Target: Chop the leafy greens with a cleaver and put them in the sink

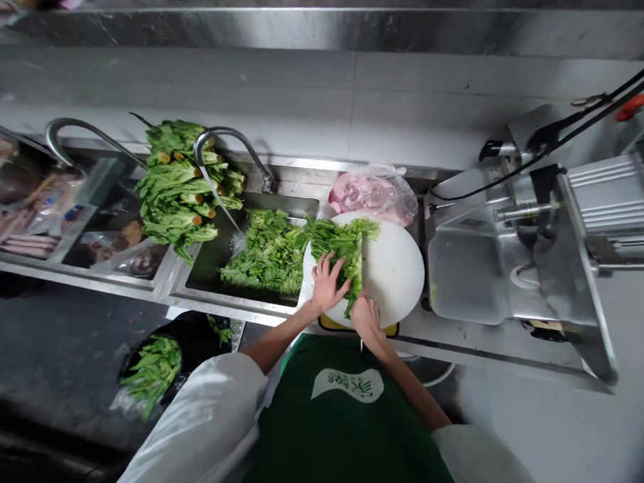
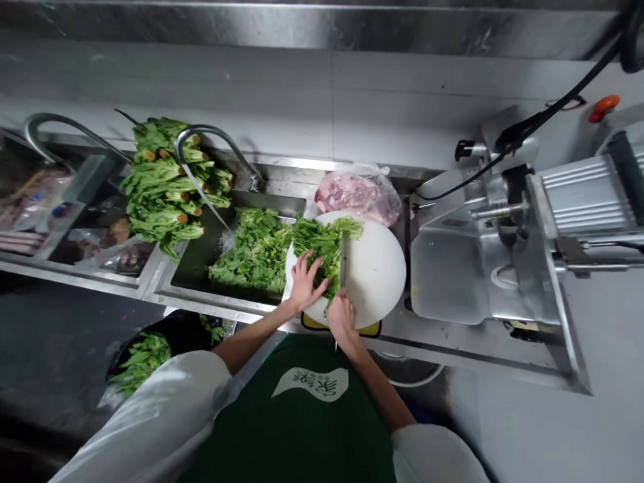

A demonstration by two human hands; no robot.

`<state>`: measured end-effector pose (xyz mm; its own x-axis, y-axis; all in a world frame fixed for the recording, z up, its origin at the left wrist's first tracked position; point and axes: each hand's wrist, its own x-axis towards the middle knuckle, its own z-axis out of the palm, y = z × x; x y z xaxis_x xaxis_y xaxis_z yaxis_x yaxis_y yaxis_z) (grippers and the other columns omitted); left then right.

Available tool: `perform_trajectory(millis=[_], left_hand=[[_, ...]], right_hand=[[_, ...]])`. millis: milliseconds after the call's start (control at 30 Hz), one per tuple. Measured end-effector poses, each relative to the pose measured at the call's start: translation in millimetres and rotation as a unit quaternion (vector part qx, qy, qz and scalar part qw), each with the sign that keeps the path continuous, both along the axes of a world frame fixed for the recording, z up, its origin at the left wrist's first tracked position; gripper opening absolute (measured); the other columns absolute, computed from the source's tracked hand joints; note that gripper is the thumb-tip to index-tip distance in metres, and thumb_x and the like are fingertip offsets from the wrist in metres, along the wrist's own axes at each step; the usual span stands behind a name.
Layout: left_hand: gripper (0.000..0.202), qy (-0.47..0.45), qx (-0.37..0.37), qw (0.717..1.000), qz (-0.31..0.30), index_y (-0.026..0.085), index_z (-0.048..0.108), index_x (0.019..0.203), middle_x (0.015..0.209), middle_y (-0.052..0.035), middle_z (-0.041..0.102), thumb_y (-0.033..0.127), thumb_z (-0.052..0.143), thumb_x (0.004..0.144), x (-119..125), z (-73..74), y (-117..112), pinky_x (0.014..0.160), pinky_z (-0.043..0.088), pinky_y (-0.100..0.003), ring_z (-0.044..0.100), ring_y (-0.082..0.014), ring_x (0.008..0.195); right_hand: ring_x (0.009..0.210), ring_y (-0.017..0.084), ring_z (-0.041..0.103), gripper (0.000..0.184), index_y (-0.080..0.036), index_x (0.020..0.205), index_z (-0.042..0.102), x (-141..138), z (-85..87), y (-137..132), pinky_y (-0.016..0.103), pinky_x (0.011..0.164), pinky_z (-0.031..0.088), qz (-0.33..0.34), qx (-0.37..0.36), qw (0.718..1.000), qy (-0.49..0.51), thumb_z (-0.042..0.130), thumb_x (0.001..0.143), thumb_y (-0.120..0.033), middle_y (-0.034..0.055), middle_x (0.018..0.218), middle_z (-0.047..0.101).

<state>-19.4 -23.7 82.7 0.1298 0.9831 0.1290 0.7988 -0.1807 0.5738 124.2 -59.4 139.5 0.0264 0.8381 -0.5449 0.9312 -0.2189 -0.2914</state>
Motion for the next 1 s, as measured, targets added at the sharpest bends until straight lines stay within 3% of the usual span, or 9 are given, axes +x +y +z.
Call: perform_trajectory(millis=[167,267,367,467,567,667,733,900,1000], left_hand=[[0.049,-0.093,0.063,0.969,0.222,0.020,0.047,0.141,0.141,-0.0193,0.044,0.044,0.044,0.098,-26.9,-41.9,-82.9,0.116,0.032,-0.052,0.039,-0.0326,0.139],[0.055,-0.131,0.016,0.902,0.412,0.023,0.034,0.147,0.142,-0.0197,0.041,0.042,0.044,0.097,-61.6,-54.9,-103.8,0.114,0.035,-0.053,0.041,-0.0342,0.137],[0.057,-0.138,-0.021,0.873,0.468,0.024,0.027,0.150,0.147,-0.0202,0.037,0.040,0.042,0.097,-76.8,-49.6,-109.2,0.113,0.036,-0.053,0.038,-0.0353,0.139],[0.056,-0.097,0.001,0.943,0.318,0.021,0.036,0.149,0.149,-0.0196,0.039,0.042,0.043,0.098,-52.8,-38.3,-109.4,0.117,0.032,-0.053,0.035,-0.0338,0.144],[0.055,-0.014,-0.028,0.999,0.043,0.029,0.047,0.146,0.152,-0.0144,0.043,0.050,0.049,0.096,0.2,-34.8,-99.4,0.117,0.028,-0.059,0.032,-0.0348,0.147],[0.044,0.060,-0.056,0.979,-0.187,0.041,0.056,0.139,0.154,-0.0053,0.045,0.048,0.051,0.096,43.7,-40.8,-78.8,0.119,0.025,-0.058,0.029,-0.0305,0.150],[0.038,0.088,-0.065,0.971,-0.212,0.040,0.060,0.135,0.152,-0.0046,0.048,0.038,0.049,0.098,46.9,-45.8,-63.1,0.118,0.025,-0.057,0.034,-0.0280,0.148],[0.026,0.039,-0.091,0.993,0.058,0.026,0.070,0.114,0.137,-0.0118,0.059,0.025,0.054,0.094,-44.3,-50.7,-26.3,0.115,0.025,-0.061,0.045,-0.0311,0.136],[0.012,-0.226,-0.102,0.930,0.270,0.018,0.068,0.088,0.111,-0.0125,0.067,0.029,0.065,0.087,-112.6,-53.5,-10.2,0.107,0.039,-0.051,0.056,-0.0287,0.116]], right_hand=[[0.104,0.026,0.070,0.035,-0.004,0.129,0.050,-43.1,2.7,21.6,0.030,0.085,0.047,0.075,0.003,0.993,0.089,0.048,0.096,-0.016,0.0232,0.111,0.071],[0.101,0.025,0.070,0.030,-0.008,0.123,0.055,-75.3,7.6,40.1,0.029,0.083,0.047,0.143,0.004,0.979,0.148,0.046,0.096,-0.015,0.0196,0.110,0.072],[0.096,0.021,0.069,0.030,-0.011,0.123,0.056,-91.7,15.8,57.0,0.026,0.080,0.045,0.170,0.014,0.971,0.167,0.038,0.100,-0.018,0.0157,0.106,0.073],[0.088,0.018,0.067,0.033,-0.010,0.123,0.055,-71.8,23.8,67.4,0.024,0.076,0.041,0.147,0.057,0.978,0.137,0.031,0.103,-0.020,0.0141,0.100,0.073],[0.083,0.017,0.065,0.033,-0.011,0.119,0.057,-17.8,28.0,69.6,0.024,0.072,0.037,0.109,0.102,0.985,0.091,0.030,0.104,-0.025,0.0130,0.095,0.072],[0.077,0.020,0.063,0.037,-0.009,0.118,0.058,47.2,26.0,58.7,0.028,0.067,0.035,0.079,0.106,0.990,0.040,0.027,0.104,-0.025,0.0168,0.091,0.071],[0.072,0.020,0.062,0.036,-0.009,0.115,0.060,84.5,20.3,46.0,0.029,0.065,0.034,0.054,0.109,0.992,-0.023,0.031,0.103,-0.027,0.0162,0.086,0.071],[0.069,0.021,0.063,0.033,-0.009,0.112,0.062,136.7,-1.5,28.5,0.031,0.062,0.030,0.047,0.094,0.989,-0.100,0.036,0.101,-0.027,0.0148,0.081,0.071],[0.070,0.022,0.064,0.035,-0.010,0.113,0.063,147.6,-12.7,34.7,0.031,0.062,0.031,0.059,0.088,0.989,-0.103,0.036,0.101,-0.028,0.0159,0.083,0.072]])
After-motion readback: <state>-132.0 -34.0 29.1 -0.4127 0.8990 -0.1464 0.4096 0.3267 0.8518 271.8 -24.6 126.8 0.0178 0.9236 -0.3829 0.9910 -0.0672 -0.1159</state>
